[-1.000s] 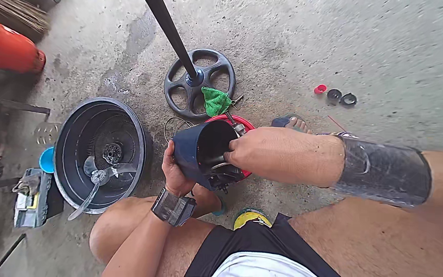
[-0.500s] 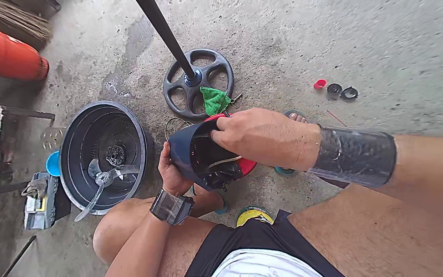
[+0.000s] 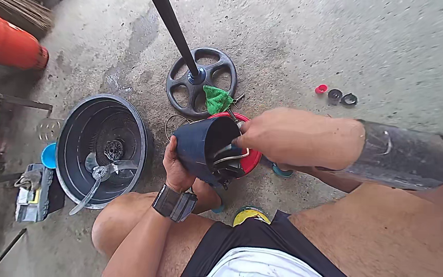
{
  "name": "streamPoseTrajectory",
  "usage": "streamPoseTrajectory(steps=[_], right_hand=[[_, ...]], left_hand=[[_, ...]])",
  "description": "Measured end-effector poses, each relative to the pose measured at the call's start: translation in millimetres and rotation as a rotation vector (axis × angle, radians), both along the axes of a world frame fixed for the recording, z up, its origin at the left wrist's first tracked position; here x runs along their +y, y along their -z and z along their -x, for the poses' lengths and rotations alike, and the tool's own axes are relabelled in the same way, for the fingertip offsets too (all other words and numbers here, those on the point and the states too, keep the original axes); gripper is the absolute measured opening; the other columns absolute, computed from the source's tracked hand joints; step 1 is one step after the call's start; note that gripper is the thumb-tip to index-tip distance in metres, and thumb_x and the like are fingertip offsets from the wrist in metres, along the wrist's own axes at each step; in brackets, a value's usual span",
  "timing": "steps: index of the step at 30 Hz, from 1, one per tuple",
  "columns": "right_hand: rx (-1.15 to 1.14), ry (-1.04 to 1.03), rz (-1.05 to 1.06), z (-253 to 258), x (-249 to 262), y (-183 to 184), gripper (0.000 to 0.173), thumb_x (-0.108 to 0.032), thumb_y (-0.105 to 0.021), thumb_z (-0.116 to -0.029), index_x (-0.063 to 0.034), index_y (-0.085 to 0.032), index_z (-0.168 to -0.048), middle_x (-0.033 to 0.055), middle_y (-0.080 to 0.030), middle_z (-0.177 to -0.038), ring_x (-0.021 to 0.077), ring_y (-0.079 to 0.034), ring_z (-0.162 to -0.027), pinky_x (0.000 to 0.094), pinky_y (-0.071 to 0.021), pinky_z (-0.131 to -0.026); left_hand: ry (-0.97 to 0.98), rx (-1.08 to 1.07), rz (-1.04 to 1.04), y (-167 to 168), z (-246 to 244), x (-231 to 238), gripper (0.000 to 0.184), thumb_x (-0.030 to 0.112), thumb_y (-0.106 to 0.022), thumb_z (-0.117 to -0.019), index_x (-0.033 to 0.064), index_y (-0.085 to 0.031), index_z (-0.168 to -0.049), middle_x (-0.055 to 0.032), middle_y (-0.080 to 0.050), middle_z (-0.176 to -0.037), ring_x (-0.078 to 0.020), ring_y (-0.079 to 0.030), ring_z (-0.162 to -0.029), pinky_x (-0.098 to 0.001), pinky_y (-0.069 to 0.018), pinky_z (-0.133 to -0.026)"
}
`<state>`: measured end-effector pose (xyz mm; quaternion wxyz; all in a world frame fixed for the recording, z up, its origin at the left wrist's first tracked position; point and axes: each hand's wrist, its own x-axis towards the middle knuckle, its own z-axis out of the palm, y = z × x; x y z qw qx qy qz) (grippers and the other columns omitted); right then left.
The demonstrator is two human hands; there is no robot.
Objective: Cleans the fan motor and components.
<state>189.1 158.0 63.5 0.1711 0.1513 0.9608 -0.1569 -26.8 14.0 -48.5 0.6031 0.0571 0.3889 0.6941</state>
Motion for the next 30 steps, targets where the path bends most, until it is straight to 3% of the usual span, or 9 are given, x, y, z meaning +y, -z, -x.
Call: streamPoseTrajectory(steps=[1,6,12,15,19,22,25,28,30], right_hand=[[0.05,0.027,-0.078,-3.0,4.0,0.0,0.033,-0.01,-0.081,-0.0741,-0.0157,-0.073,-0.106,0.0064,-0.065,-0.088,0.0252,-0.065,-0.071,0.043,-0.0506,-0.053],[-0.082,0.051,0.01,-7.4,-3.7,-12.1,0.026,-0.015,-0.073,-0.0901,-0.0198,-0.073,-0.115,0.002,-0.067,-0.094,0.0193,-0.066,-0.078,0.0382,-0.0534,-0.061],[-0.089,0.044,0.116,-13.4,-7.5,-9.9,0.021,-0.012,-0.068,-0.0935,-0.0194,-0.073,-0.113,0.001,-0.065,-0.089,0.0171,-0.065,-0.075,0.0364,-0.0532,-0.061],[-0.01,0.099,-0.059,-21.0,-3.1,-13.2,0.033,-0.017,-0.082,-0.0784,-0.0171,-0.074,-0.11,0.0029,-0.063,-0.086,0.0191,-0.063,-0.067,0.0366,-0.0492,-0.052],[-0.046,0.063,0.022,-28.9,-0.2,-16.2,0.017,-0.019,-0.073,-0.092,-0.0205,-0.073,-0.109,-0.0007,-0.066,-0.086,0.0156,-0.064,-0.072,0.0346,-0.0515,-0.059],[0.035,0.092,-0.065,-36.8,3.5,-12.7,0.038,-0.022,-0.084,-0.0786,-0.0181,-0.074,-0.115,0.0025,-0.064,-0.088,0.018,-0.064,-0.07,0.0356,-0.0499,-0.054],[0.02,0.057,0.097,-37.7,0.7,-9.9,0.027,-0.015,-0.073,-0.091,-0.0237,-0.072,-0.116,-0.0035,-0.069,-0.092,0.0124,-0.066,-0.075,0.0329,-0.0542,-0.063],[0.07,0.127,-0.056,-35.4,0.8,-8.0,0.045,-0.017,-0.084,-0.0752,-0.0212,-0.07,-0.118,0.0028,-0.063,-0.089,0.0204,-0.064,-0.071,0.0383,-0.0504,-0.055],[0.043,0.091,0.004,-30.3,-3.6,-5.0,0.037,-0.015,-0.08,-0.0822,-0.0205,-0.07,-0.117,0.0027,-0.064,-0.089,0.0194,-0.065,-0.072,0.0374,-0.0521,-0.056]], left_hand=[[-0.01,0.013,0.015,-0.1,-0.1,-0.6,0.047,0.045,-0.034,-0.1062,0.0125,-0.068,-0.105,-0.01,-0.074,-0.095,-0.0199,-0.073,-0.09,-0.043,-0.062,-0.079],[-0.011,0.036,0.044,-0.6,0.8,1.7,0.05,0.045,-0.029,-0.1078,0.0119,-0.067,-0.106,-0.0098,-0.073,-0.095,-0.0195,-0.073,-0.09,-0.0424,-0.0619,-0.078],[-0.011,0.09,-0.016,0.1,-1.3,5.3,0.044,0.043,-0.036,-0.1065,0.0124,-0.068,-0.106,-0.009,-0.073,-0.094,-0.0179,-0.073,-0.09,-0.0404,-0.0618,-0.079],[-0.008,0.106,-0.003,0.1,-1.7,5.9,0.045,0.044,-0.034,-0.1066,0.0129,-0.067,-0.107,-0.0086,-0.073,-0.095,-0.0177,-0.073,-0.091,-0.0404,-0.0617,-0.079],[-0.006,0.113,-0.015,-1.6,0.5,6.9,0.045,0.042,-0.032,-0.1078,0.0132,-0.067,-0.107,-0.0079,-0.074,-0.096,-0.0172,-0.073,-0.091,-0.0403,-0.0622,-0.079],[-0.023,0.112,0.011,-1.8,2.1,6.0,0.048,0.044,-0.029,-0.108,0.0136,-0.066,-0.109,-0.008,-0.073,-0.098,-0.018,-0.072,-0.093,-0.0417,-0.0615,-0.08],[-0.018,0.119,-0.001,-1.0,4.4,5.2,0.048,0.043,-0.029,-0.1083,0.0129,-0.067,-0.108,-0.0086,-0.073,-0.098,-0.0179,-0.073,-0.093,-0.0413,-0.0617,-0.08],[-0.026,0.119,0.018,-3.6,1.9,5.7,0.051,0.044,-0.025,-0.1089,0.0135,-0.066,-0.109,-0.0085,-0.073,-0.098,-0.0183,-0.072,-0.093,-0.0419,-0.0617,-0.08],[-0.026,0.124,-0.006,-4.5,3.1,7.3,0.05,0.044,-0.027,-0.1085,0.0142,-0.067,-0.107,-0.0078,-0.073,-0.097,-0.0177,-0.072,-0.092,-0.0413,-0.0617,-0.08]])
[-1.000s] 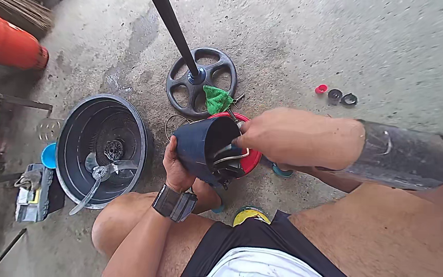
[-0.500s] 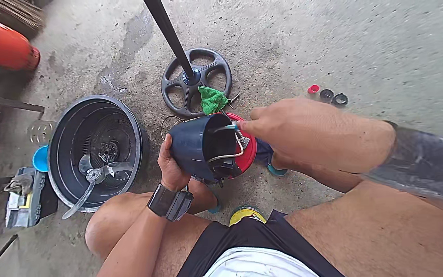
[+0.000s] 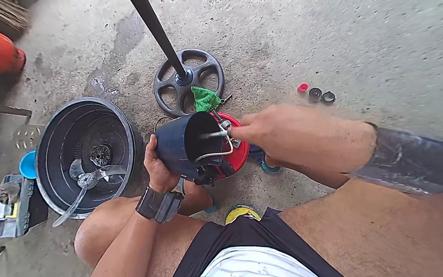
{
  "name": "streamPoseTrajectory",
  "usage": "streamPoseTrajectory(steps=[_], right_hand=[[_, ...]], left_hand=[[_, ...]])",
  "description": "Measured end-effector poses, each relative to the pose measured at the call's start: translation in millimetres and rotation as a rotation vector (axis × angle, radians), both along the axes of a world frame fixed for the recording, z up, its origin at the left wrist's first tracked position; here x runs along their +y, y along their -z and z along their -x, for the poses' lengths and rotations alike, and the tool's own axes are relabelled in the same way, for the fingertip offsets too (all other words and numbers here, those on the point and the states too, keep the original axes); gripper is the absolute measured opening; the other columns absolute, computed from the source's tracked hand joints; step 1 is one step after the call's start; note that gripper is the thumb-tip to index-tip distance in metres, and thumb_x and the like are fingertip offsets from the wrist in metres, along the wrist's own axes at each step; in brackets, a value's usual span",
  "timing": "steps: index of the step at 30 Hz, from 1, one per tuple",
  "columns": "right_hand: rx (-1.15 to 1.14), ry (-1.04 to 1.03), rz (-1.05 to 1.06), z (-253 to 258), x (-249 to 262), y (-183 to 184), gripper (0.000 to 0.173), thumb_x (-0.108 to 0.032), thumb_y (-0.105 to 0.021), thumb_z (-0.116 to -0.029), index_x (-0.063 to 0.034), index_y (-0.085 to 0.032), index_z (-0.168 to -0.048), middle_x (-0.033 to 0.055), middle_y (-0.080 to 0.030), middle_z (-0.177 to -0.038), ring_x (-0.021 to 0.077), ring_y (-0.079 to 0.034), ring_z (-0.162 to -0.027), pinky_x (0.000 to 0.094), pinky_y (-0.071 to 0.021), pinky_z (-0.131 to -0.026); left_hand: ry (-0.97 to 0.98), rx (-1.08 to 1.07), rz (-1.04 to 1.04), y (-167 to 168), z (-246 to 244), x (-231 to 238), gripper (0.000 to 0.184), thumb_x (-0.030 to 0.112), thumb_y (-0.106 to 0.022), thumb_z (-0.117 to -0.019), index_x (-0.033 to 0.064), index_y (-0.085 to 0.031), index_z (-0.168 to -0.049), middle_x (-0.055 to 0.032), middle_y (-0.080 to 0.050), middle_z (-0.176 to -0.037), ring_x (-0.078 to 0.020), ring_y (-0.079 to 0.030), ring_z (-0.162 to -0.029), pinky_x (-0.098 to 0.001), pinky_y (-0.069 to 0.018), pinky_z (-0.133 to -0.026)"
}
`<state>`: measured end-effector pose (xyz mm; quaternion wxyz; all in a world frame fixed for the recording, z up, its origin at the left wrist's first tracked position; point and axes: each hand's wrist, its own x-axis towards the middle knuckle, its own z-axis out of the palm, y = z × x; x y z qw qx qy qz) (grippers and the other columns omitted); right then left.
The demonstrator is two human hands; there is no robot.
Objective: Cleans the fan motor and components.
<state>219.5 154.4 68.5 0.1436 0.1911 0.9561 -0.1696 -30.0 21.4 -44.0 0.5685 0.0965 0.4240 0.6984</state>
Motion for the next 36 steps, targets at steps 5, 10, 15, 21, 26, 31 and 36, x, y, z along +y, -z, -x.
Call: streamPoseTrajectory(steps=[5,10,15,21,26,31,36], right_hand=[[0.068,0.01,-0.069,8.6,-2.5,9.8,0.053,-0.007,-0.087,-0.0656,-0.0158,-0.069,-0.114,0.0058,-0.062,-0.088,0.0228,-0.064,-0.072,0.0395,-0.0504,-0.055],[0.008,-0.065,0.118,20.5,-5.7,11.3,0.026,-0.006,-0.074,-0.0872,-0.0169,-0.07,-0.111,0.0028,-0.066,-0.084,0.0199,-0.066,-0.074,0.039,-0.0537,-0.062],[-0.019,-0.054,0.097,22.9,-3.6,6.2,0.03,-0.005,-0.074,-0.0865,-0.0169,-0.07,-0.114,0.0041,-0.065,-0.088,0.0206,-0.065,-0.076,0.0388,-0.0535,-0.062],[0.003,-0.031,-0.038,12.2,3.5,1.5,0.039,-0.012,-0.081,-0.0792,-0.0185,-0.07,-0.117,0.0038,-0.065,-0.089,0.0209,-0.065,-0.074,0.0385,-0.052,-0.057],[0.049,0.004,-0.053,4.8,3.2,5.2,0.036,-0.012,-0.08,-0.0822,-0.0198,-0.072,-0.117,0.0042,-0.063,-0.085,0.0213,-0.063,-0.067,0.039,-0.0501,-0.053],[0.092,-0.101,0.069,-4.9,13.1,-2.6,0.021,-0.015,-0.073,-0.09,-0.0274,-0.075,-0.107,-0.0059,-0.068,-0.082,0.0127,-0.065,-0.071,0.0366,-0.0527,-0.059],[0.435,0.05,0.013,-35.4,64.1,-25.9,0.024,-0.025,-0.055,-0.0988,-0.0267,-0.074,-0.114,-0.0075,-0.071,-0.09,0.0081,-0.066,-0.075,0.0362,-0.0554,-0.062]], left_hand=[[0.015,0.001,-0.021,-1.2,-3.1,-2.4,0.049,0.043,-0.029,-0.1084,0.0135,-0.068,-0.105,-0.0075,-0.074,-0.096,-0.0174,-0.073,-0.091,-0.0405,-0.0619,-0.079],[0.022,0.004,0.001,-1.5,-1.6,-2.1,0.047,0.043,-0.031,-0.1081,0.0132,-0.067,-0.107,-0.0079,-0.074,-0.096,-0.0175,-0.073,-0.092,-0.0409,-0.0622,-0.079],[0.003,0.027,-0.004,-1.8,0.6,-0.6,0.044,0.043,-0.034,-0.1073,0.0139,-0.067,-0.108,-0.0073,-0.073,-0.097,-0.0168,-0.072,-0.092,-0.0403,-0.0618,-0.079],[0.001,0.066,-0.021,-2.2,1.7,0.7,0.044,0.043,-0.033,-0.1079,0.0149,-0.068,-0.107,-0.0059,-0.073,-0.095,-0.0154,-0.072,-0.09,-0.0387,-0.0617,-0.078],[0.024,0.075,0.042,-1.1,3.1,-0.6,0.046,0.044,-0.032,-0.1075,0.0133,-0.066,-0.11,-0.0079,-0.073,-0.096,-0.0171,-0.072,-0.09,-0.0399,-0.0618,-0.077],[0.179,0.041,0.173,-8.2,12.0,3.5,0.053,0.048,-0.027,-0.1089,0.0121,-0.065,-0.114,-0.0105,-0.072,-0.101,-0.0204,-0.072,-0.095,-0.0428,-0.0612,-0.082],[0.339,-0.043,0.208,-4.8,33.0,4.3,0.066,0.065,-0.023,-0.1041,0.0181,-0.067,-0.116,-0.0104,-0.073,-0.106,-0.0239,-0.071,-0.098,-0.0478,-0.0611,-0.081]])
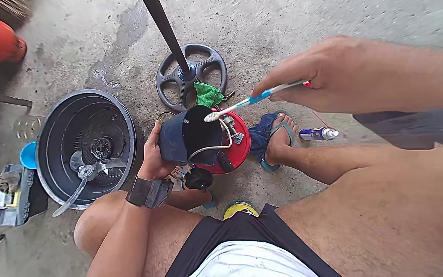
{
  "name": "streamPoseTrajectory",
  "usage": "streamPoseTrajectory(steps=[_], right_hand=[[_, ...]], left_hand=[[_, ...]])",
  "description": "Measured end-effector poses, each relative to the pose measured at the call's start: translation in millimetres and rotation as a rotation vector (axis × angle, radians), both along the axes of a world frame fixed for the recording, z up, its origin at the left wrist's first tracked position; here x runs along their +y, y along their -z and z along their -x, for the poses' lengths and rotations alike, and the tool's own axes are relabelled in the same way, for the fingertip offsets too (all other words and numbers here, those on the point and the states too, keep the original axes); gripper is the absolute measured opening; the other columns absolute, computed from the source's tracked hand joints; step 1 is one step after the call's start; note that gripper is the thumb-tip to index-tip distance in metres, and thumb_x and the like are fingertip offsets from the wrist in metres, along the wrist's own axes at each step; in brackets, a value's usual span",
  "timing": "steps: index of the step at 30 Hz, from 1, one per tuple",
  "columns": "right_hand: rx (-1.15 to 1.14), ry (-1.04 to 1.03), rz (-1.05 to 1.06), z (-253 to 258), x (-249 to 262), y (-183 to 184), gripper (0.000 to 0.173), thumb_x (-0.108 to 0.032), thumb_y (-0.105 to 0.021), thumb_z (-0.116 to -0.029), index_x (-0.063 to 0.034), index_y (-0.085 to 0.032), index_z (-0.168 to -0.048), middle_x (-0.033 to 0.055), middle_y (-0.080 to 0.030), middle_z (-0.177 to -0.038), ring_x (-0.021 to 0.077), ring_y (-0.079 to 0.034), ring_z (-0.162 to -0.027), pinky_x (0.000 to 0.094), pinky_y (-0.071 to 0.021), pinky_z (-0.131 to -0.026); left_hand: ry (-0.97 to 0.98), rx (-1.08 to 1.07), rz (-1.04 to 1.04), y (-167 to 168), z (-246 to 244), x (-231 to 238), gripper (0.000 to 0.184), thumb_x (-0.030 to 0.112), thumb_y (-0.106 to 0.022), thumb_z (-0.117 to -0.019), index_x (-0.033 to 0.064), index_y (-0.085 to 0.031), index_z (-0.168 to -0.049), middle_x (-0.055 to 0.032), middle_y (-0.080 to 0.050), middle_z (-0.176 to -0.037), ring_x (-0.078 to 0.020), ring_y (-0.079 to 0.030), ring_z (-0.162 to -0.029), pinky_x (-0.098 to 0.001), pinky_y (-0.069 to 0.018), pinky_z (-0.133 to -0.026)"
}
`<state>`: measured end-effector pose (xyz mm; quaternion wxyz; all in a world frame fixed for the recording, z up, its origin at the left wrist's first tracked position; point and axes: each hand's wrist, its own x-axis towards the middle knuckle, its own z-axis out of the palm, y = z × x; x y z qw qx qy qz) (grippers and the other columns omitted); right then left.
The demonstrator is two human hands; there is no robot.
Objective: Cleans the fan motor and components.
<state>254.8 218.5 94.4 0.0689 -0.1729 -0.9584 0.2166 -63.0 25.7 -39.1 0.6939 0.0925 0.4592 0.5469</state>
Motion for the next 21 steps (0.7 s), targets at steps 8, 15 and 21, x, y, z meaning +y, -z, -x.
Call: streamPoseTrajectory(steps=[8,15,21], right_hand=[[-0.087,0.117,0.17,10.4,0.5,12.5,0.024,-0.039,-0.062,-0.0958,-0.0271,-0.074,-0.113,-0.0084,-0.065,-0.078,0.0078,-0.06,-0.067,0.0369,-0.0503,-0.058],[0.028,0.234,1.044,48.4,-74.0,32.4,0.026,-0.037,-0.071,-0.0964,-0.0115,-0.077,-0.093,-0.0001,-0.067,-0.068,0.0074,-0.062,-0.058,0.0224,-0.0513,-0.05],[0.149,0.289,1.263,69.1,-130.9,44.2,0.033,-0.041,-0.078,-0.091,-0.015,-0.074,-0.111,-0.0051,-0.076,-0.101,0.001,-0.071,-0.093,0.0204,-0.0599,-0.083]], left_hand=[[-0.23,-0.083,-0.14,2.6,-2.5,-12.1,0.039,0.045,-0.047,-0.1002,0.014,-0.07,-0.105,-0.0095,-0.073,-0.097,-0.0201,-0.072,-0.091,-0.0433,-0.0616,-0.077],[-0.222,-0.099,-0.725,12.6,14.0,-21.3,0.069,0.027,-0.07,-0.0811,0.0065,-0.053,-0.145,-0.0163,-0.067,-0.127,-0.0265,-0.065,-0.117,-0.0462,-0.055,-0.097],[0.107,0.088,-0.795,0.3,22.8,-25.9,0.101,0.024,-0.076,-0.0749,0.0184,-0.023,-0.162,-0.0121,-0.032,-0.163,-0.0332,-0.036,-0.147,-0.0517,-0.0388,-0.116]])
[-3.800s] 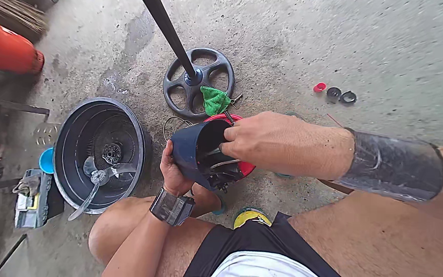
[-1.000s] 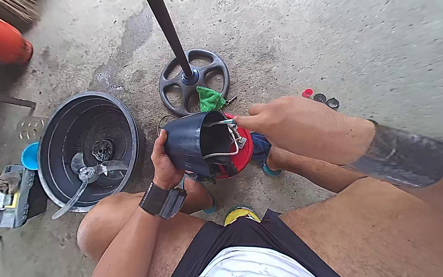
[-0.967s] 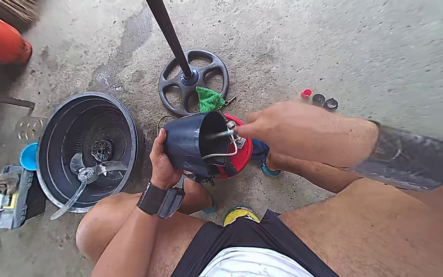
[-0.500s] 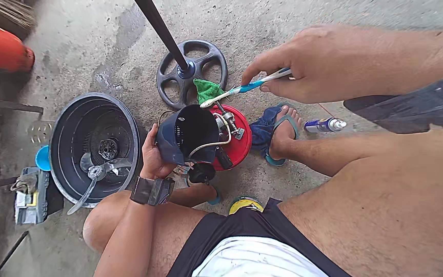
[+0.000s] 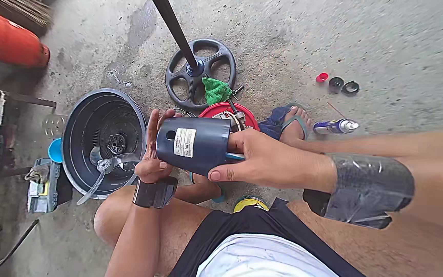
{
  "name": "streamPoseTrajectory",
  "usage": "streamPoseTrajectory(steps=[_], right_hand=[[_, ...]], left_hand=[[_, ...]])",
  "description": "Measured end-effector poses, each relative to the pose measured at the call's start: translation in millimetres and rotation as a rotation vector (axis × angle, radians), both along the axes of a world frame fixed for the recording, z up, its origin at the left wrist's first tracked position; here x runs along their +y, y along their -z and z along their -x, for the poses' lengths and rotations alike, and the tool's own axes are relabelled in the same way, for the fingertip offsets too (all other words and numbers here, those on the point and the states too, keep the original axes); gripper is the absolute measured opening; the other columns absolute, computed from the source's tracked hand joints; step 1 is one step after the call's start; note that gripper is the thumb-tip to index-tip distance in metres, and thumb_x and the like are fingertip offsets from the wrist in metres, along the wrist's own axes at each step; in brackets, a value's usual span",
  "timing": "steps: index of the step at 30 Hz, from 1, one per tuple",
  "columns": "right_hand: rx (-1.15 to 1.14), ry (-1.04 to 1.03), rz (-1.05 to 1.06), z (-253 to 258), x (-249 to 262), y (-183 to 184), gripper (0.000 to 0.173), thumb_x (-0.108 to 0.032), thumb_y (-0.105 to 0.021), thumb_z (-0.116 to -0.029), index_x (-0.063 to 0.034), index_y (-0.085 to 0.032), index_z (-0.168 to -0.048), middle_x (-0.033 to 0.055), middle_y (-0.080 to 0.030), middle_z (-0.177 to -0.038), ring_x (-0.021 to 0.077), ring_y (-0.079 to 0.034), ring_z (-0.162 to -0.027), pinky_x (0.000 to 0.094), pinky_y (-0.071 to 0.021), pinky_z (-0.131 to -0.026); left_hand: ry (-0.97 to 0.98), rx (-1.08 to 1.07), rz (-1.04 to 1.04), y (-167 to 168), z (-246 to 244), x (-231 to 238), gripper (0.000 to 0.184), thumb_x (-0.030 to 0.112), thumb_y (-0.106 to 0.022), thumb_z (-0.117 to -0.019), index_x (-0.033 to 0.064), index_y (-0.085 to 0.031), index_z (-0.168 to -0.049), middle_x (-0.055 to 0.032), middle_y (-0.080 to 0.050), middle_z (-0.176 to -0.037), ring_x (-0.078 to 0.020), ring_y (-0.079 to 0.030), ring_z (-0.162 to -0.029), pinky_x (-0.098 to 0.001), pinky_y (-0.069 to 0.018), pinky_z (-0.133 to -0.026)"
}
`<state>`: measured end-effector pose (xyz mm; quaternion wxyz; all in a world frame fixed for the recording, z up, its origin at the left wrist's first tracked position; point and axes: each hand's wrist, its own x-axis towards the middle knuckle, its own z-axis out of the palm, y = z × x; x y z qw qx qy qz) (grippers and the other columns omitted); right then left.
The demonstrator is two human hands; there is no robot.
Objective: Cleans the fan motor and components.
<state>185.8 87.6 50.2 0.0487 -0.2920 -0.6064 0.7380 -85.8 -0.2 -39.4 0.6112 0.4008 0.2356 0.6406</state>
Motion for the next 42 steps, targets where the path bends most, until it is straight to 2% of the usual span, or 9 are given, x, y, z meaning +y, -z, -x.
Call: streamPoseTrajectory(steps=[5,8,13,15,17,20,26,32,42], right_hand=[[-0.19,-0.165,-0.549,2.7,-21.6,2.8,0.027,-0.045,-0.06,-0.0995,-0.0198,-0.07,-0.102,-0.0075,-0.068,-0.087,0.003,-0.065,-0.083,0.0302,-0.0533,-0.071],[-0.202,-0.282,-0.779,4.4,-32.0,2.2,0.029,-0.042,-0.057,-0.1025,-0.0141,-0.066,-0.101,0.0004,-0.064,-0.078,0.016,-0.064,-0.072,0.0387,-0.0512,-0.062],[-0.163,-0.378,-0.875,7.5,-48.2,-3.5,0.053,-0.054,-0.033,-0.1087,-0.0091,-0.061,-0.112,0.0054,-0.059,-0.074,0.0246,-0.065,-0.071,0.0418,-0.05,-0.06],[-0.168,-0.43,-0.984,0.3,-42.2,-1.1,0.056,-0.046,-0.024,-0.11,-0.0107,-0.065,-0.125,0.0053,-0.062,-0.076,0.0244,-0.065,-0.071,0.042,-0.0491,-0.058],[-0.216,-0.415,-1.173,-15.0,-25.5,9.0,0.04,-0.032,-0.038,-0.1042,-0.0159,-0.07,-0.123,0.0023,-0.065,-0.078,0.0207,-0.066,-0.071,0.0386,-0.0505,-0.056],[-0.261,-0.447,-1.31,-38.7,-2.6,18.2,0.038,-0.017,-0.057,-0.0972,-0.0189,-0.068,-0.134,0.0039,-0.066,-0.094,0.0221,-0.066,-0.082,0.0375,-0.0533,-0.061],[-0.129,-0.432,-1.337,-44.4,-7.2,9.2,0.014,-0.017,-0.053,-0.0999,-0.0176,-0.067,-0.102,-0.0006,-0.056,-0.074,0.0151,-0.058,-0.057,0.0312,-0.044,-0.044],[-0.319,-0.409,-1.334,-18.9,14.3,-10.1,0.02,-0.02,-0.058,-0.1,-0.022,-0.064,-0.12,-0.0019,-0.056,-0.068,0.0174,-0.057,-0.053,0.0352,-0.0426,-0.043],[-0.315,-0.543,-1.307,4.2,0.1,-19.3,0.01,-0.01,-0.059,-0.0967,-0.0101,-0.068,-0.101,0.0064,-0.059,-0.071,0.0249,-0.062,-0.059,0.0398,-0.0479,-0.048]], left_hand=[[-0.031,0.083,0.316,-21.1,-3.6,-20.5,0.075,0.053,-0.045,-0.0986,0.0135,-0.031,-0.16,-0.0088,-0.036,-0.163,-0.0256,-0.042,-0.146,-0.044,-0.0433,-0.113],[-0.134,0.195,0.501,-20.6,-15.9,-38.8,0.083,0.064,-0.061,-0.0916,0.0155,-0.041,-0.156,-0.0043,-0.065,-0.134,-0.0155,-0.065,-0.119,-0.0368,-0.0559,-0.099],[-0.058,-0.08,0.46,-4.9,-18.7,-57.8,0.07,0.047,-0.073,-0.0883,0.0196,-0.051,-0.149,-0.0074,-0.069,-0.124,-0.0183,-0.068,-0.112,-0.0409,-0.0576,-0.096],[-0.107,-0.168,0.506,-2.4,-14.3,-54.5,0.055,0.051,-0.071,-0.0876,0.0166,-0.067,-0.13,-0.0096,-0.073,-0.114,-0.0212,-0.071,-0.106,-0.0446,-0.0597,-0.09],[-0.107,-0.244,0.538,1.7,-6.6,-52.1,0.046,0.054,-0.066,-0.0897,0.0145,-0.073,-0.112,-0.0107,-0.074,-0.106,-0.023,-0.072,-0.101,-0.0474,-0.0601,-0.086],[-0.041,-0.256,0.519,4.8,-2.5,-48.3,0.046,0.056,-0.062,-0.0928,0.0157,-0.074,-0.112,-0.0091,-0.075,-0.106,-0.0211,-0.072,-0.101,-0.0456,-0.06,-0.087],[-0.066,-0.184,0.537,-1.6,-10.1,-40.7,0.049,0.056,-0.062,-0.0929,0.0182,-0.071,-0.124,-0.0073,-0.074,-0.111,-0.0192,-0.071,-0.103,-0.0435,-0.0604,-0.087],[-0.026,-0.184,0.553,-8.7,-16.5,-37.3,0.052,0.051,-0.061,-0.0944,0.0187,-0.065,-0.135,-0.0076,-0.073,-0.116,-0.0184,-0.07,-0.105,-0.0411,-0.06,-0.089],[-0.088,-0.194,0.538,-7.8,-11.3,-37.4,0.054,0.044,-0.059,-0.0968,0.0134,-0.059,-0.141,-0.0116,-0.071,-0.118,-0.0212,-0.07,-0.106,-0.0425,-0.0594,-0.091]])
